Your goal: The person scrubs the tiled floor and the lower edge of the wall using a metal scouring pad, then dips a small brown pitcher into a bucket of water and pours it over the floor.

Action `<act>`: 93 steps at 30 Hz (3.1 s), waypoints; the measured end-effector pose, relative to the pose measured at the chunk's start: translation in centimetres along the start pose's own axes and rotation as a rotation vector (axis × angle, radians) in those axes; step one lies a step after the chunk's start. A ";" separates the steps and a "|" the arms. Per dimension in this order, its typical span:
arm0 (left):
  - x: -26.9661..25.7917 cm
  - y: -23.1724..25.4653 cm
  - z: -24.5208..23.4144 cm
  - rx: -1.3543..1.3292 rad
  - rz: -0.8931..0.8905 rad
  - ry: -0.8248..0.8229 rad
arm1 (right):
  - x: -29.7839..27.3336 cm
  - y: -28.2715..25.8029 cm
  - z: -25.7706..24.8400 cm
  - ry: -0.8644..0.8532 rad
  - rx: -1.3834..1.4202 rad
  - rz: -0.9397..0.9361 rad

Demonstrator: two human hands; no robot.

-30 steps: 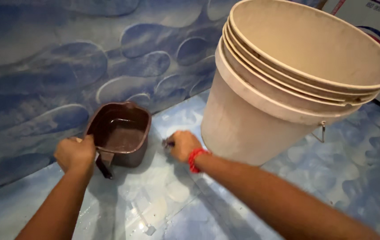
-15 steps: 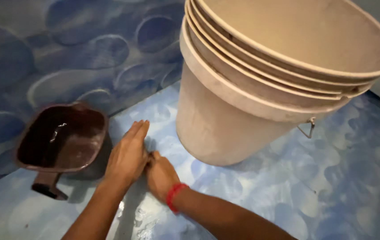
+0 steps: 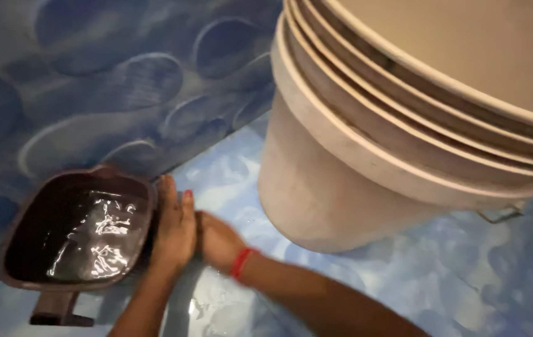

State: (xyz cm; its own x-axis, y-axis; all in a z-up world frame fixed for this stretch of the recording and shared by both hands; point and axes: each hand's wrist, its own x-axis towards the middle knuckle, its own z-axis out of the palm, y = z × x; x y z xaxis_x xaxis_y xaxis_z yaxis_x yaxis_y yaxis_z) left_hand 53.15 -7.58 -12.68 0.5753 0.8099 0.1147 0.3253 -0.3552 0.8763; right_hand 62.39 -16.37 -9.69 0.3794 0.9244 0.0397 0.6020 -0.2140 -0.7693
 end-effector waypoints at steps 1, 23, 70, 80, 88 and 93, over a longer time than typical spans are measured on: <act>-0.3 0.2 -0.2 0.006 -0.001 0.006 | 0.1 -0.6 -0.3 -0.107 0.120 0.100; -5.1 -0.1 -1.0 0.292 0.065 -0.154 | -6.1 5.4 -2.0 0.291 -0.704 -0.143; -6.0 10.6 -6.4 0.812 0.848 0.185 | -13.6 -1.1 0.4 0.019 -0.555 0.028; -13.3 1.9 -12.5 0.699 0.528 -0.293 | -14.2 -4.6 4.8 0.025 -0.722 -0.501; -12.5 0.1 -9.2 0.632 0.650 -0.236 | -13.0 -4.3 6.8 -0.036 -0.753 -0.362; -9.5 -1.1 -11.5 0.695 0.497 -0.325 | -11.1 -6.1 11.9 0.206 -0.646 -0.212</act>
State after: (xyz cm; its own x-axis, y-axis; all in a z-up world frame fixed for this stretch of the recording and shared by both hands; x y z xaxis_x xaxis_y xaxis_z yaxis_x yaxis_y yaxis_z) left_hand 38.72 -9.50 -9.40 0.9187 0.3544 0.1745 0.3015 -0.9144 0.2700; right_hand 46.15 -21.55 -12.99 0.2951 0.9018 0.3157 0.9495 -0.2400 -0.2021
